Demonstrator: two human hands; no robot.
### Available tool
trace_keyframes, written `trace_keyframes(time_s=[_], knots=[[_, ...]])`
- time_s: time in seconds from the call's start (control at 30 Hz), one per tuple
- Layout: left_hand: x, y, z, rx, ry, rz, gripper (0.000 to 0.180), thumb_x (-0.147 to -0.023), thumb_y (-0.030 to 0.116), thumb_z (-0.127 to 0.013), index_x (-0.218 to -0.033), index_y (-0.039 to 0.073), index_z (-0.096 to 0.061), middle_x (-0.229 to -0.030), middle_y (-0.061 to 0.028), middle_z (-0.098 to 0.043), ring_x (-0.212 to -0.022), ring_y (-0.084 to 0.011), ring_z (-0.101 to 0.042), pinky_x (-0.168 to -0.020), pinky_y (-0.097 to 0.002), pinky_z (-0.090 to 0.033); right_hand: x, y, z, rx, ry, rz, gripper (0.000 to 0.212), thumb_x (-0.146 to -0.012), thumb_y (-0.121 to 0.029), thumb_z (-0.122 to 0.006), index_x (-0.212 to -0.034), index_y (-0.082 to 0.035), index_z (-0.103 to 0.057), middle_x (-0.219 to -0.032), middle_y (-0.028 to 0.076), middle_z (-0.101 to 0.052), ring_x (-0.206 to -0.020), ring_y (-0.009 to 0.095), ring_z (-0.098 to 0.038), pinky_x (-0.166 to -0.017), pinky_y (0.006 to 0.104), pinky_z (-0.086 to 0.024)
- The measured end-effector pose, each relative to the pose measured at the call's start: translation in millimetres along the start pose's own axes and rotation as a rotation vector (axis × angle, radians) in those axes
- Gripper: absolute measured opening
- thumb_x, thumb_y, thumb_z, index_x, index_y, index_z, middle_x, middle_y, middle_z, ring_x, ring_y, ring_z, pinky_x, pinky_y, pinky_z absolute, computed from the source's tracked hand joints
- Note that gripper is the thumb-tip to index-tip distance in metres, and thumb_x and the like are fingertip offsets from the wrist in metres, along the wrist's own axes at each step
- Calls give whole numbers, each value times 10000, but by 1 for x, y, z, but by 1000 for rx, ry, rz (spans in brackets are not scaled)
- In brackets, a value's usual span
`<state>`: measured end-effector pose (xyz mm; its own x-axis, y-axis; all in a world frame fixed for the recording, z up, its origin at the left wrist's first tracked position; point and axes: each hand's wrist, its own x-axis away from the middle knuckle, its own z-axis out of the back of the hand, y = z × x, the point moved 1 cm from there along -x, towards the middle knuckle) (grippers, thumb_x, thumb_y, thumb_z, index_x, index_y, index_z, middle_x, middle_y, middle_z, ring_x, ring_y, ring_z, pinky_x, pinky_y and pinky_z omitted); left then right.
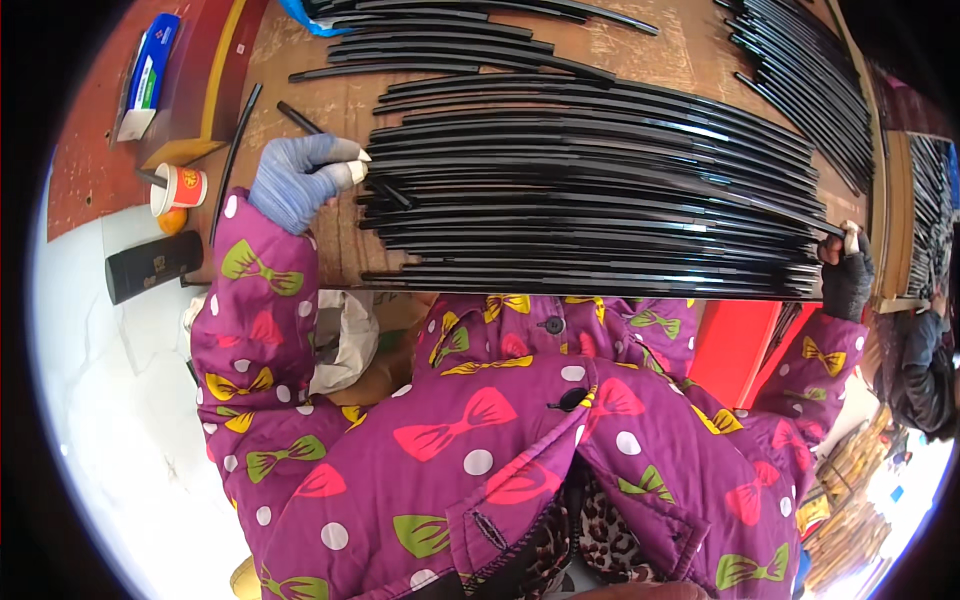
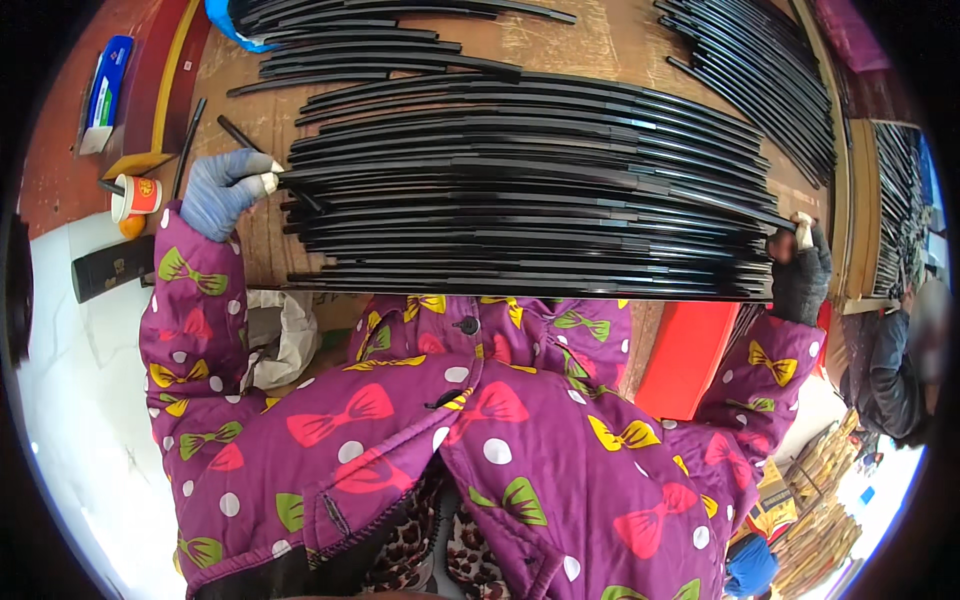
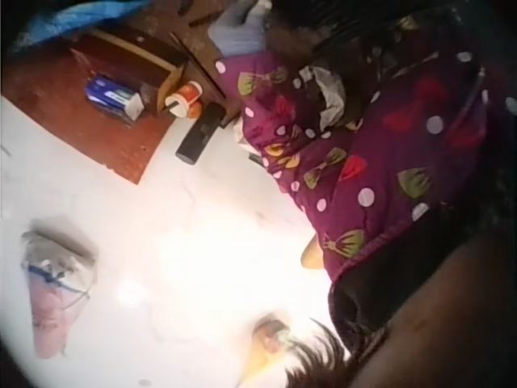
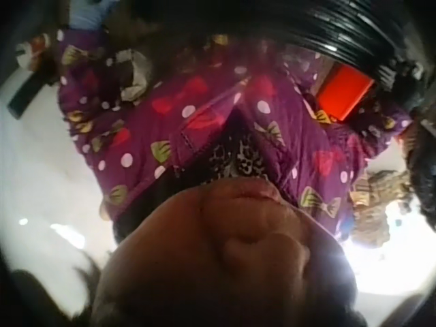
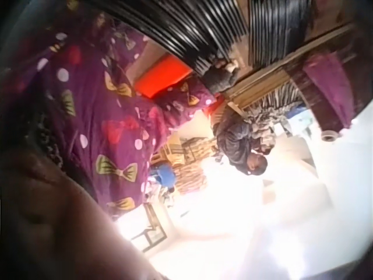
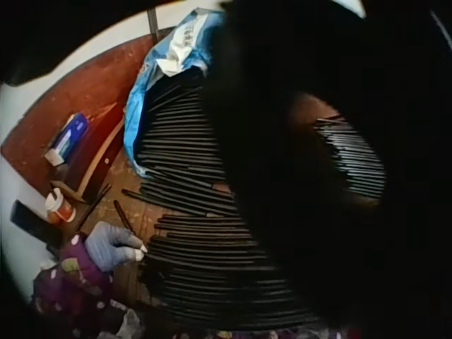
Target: Assembling small white caps onto long black tubes at a manual assembly station.
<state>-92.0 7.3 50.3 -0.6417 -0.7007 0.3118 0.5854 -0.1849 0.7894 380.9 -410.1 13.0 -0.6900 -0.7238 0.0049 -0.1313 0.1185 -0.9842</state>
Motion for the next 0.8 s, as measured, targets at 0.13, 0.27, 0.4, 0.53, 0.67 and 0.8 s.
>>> trace_keyframes(time_s=[0.13, 0.27, 0.4, 0.53, 0.67, 0.8], knots=[[-7, 4, -11, -123, 33, -162, 122, -710, 49, -617, -815, -11, -630, -655, 8, -544, -502, -48, -455, -454, -185, -345, 0, -1, 3, 282, 221, -56, 193, -823, -133, -510, -946, 8, -558, -633, 30, -508, -513, 95, -430, -481, 225, -335], [2, 8, -10, -58, 73, -112, 116, -711, 12, -603, -820, -19, -627, -684, -2, -538, -569, -59, -472, -519, -186, -357, -6, -11, -20, 481, 185, -63, 144, -826, -128, -521, -879, -5, -574, -600, 23, -509, -445, 87, -419, -422, 208, -323], [-4, 5, -13, -48, 35, -155, 126, -707, -13, -599, -829, -29, -625, -715, -13, -538, -650, -82, -490, -583, -202, -376, -13, -10, -2, 409, 209, -165, 156, -829, -137, -528, -908, -9, -574, -571, 9, -479, -425, 86, -399, -398, 214, -308], [-12, 0, -14, -87, 6, -186, 147, -713, -31, -583, -854, -22, -628, -792, -24, -541, -687, -88, -501, -607, -207, -390, -17, -19, 13, 771, 291, -180, 233, -793, -97, -554, -997, 16, -571, -644, 31, -537, -482, 72, -460, -436, 205, -366], [10, 0, 5, 37, 36, -135, 208, -726, -38, -555, -917, 9, -623, -954, -72, -525, -787, -124, -523, -669, -221, -412, -70, -1, 23, 1162, 286, 178, 307, -752, -103, -588, -1038, 6, -562, -849, 135, -632, -772, 200, -602, -656, 270, -456], [-5, -19, 14, -395, 168, -379, 274, -719, -28, -514, -979, 5, -593, -1004, -108, -531, -952, -201, -522, -812, -259, -401, -106, -35, -53, 1724, 201, 93, 360, -749, -251, -591, -1055, -61, -568, -980, 173, -593, -931, 284, -568, -792, 342, -431]])
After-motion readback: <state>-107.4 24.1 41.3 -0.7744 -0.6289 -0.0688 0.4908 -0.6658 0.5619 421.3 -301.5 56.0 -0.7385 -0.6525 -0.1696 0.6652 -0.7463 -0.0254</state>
